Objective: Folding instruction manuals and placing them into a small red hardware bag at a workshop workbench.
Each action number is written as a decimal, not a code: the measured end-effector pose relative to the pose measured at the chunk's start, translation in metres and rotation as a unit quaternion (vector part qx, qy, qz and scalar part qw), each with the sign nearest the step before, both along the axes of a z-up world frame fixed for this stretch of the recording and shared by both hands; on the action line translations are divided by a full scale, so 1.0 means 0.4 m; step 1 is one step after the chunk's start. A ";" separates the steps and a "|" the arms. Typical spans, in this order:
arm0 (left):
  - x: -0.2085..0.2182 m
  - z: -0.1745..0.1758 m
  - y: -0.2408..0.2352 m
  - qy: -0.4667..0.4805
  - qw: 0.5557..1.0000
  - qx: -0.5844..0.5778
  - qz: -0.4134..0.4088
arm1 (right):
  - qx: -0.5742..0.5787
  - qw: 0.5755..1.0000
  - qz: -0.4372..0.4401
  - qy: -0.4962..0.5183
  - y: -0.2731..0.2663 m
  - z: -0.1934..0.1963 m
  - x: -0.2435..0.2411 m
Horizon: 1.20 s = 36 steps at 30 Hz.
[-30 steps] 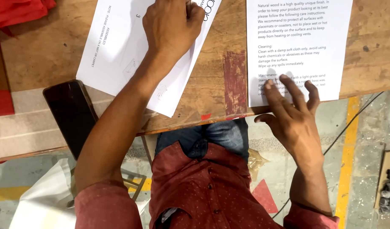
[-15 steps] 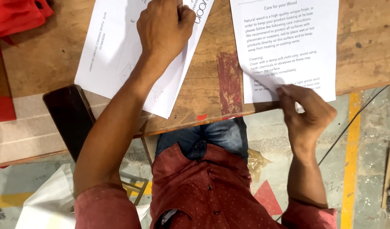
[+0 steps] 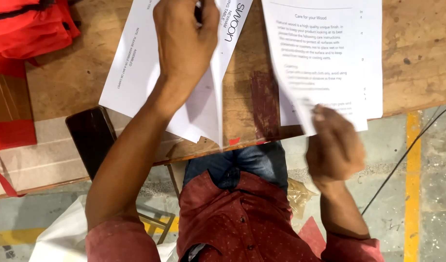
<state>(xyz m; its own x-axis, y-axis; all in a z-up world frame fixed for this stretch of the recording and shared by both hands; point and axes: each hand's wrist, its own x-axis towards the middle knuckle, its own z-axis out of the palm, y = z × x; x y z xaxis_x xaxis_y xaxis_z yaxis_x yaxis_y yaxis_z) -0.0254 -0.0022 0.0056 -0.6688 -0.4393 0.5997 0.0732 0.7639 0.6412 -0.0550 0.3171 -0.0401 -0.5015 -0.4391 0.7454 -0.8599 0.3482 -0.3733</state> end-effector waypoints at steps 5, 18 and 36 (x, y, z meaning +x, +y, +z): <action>-0.056 0.063 0.092 0.041 0.973 0.138 -0.182 | 0.111 0.988 0.110 -0.010 -0.012 -0.049 0.088; -0.219 -0.151 0.239 -0.201 0.942 0.188 -0.191 | -0.038 0.966 -0.082 -0.244 0.132 -0.113 0.171; -0.263 -0.267 0.162 -0.133 0.986 -0.060 -0.079 | -0.245 0.736 -0.011 -0.631 0.090 -0.058 0.078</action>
<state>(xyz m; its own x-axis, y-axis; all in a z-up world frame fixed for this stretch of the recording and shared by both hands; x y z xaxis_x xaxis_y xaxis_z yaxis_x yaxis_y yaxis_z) -0.1305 0.0626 -0.1014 -0.8638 -0.2535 0.4355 0.0386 0.8284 0.5587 -0.0236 0.3532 -0.0634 -0.9337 -0.2537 -0.2528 0.2821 -0.0862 -0.9555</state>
